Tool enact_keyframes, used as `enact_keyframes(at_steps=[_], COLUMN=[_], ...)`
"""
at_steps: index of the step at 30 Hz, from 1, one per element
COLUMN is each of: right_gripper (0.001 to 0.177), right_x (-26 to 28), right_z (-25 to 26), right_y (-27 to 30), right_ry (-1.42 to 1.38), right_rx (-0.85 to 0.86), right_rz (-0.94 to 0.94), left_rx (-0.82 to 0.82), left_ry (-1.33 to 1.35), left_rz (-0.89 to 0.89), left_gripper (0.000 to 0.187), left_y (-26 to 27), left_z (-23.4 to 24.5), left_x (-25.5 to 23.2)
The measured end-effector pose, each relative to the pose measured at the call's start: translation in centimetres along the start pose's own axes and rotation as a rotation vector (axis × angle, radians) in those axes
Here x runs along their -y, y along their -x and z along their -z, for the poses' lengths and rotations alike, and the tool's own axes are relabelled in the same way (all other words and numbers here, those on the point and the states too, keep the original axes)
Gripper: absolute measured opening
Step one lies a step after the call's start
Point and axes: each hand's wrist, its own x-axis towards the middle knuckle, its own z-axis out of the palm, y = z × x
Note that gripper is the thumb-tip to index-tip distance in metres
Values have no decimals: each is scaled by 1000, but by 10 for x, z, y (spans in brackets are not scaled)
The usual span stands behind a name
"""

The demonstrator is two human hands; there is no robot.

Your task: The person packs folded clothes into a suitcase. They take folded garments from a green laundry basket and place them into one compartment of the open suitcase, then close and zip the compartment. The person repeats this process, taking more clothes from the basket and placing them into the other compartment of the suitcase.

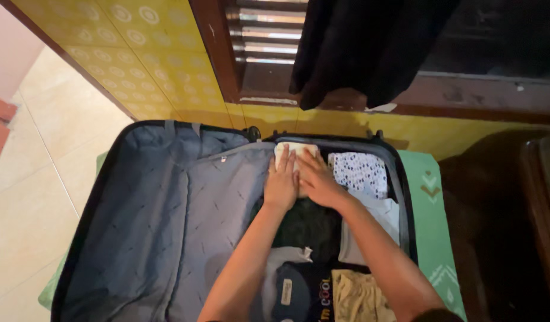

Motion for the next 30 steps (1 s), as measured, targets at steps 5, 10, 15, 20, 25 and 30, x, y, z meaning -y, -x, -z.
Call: enact_keyframes(at_steps=[5,10,15,20,25,30], right_gripper=[46,56,61,64,65,53], right_x=[-35,-60,-71,-56,-55,-82], right_z=[70,48,18,37,33,58], right_y=[36,47,43,41,45,53], right_ry=[32,237,320,264,314,51], right_rx=[-201,104,121,134,149,26], right_rz=[-149,-388,-488,-544,-564,-392], left_rx=[48,160,103,108,117,133], left_ry=[-415,-192,-116,-37,-108,-134], left_rz=[-38,-59,-30,13,7,12], left_gripper=[64,64,64,63,63,64], left_y=[-8,-14,-8,-5,-3,-2], left_z=[10,33,32,26,17,9], left_x=[-18,-44,-39,-36,-32,-27])
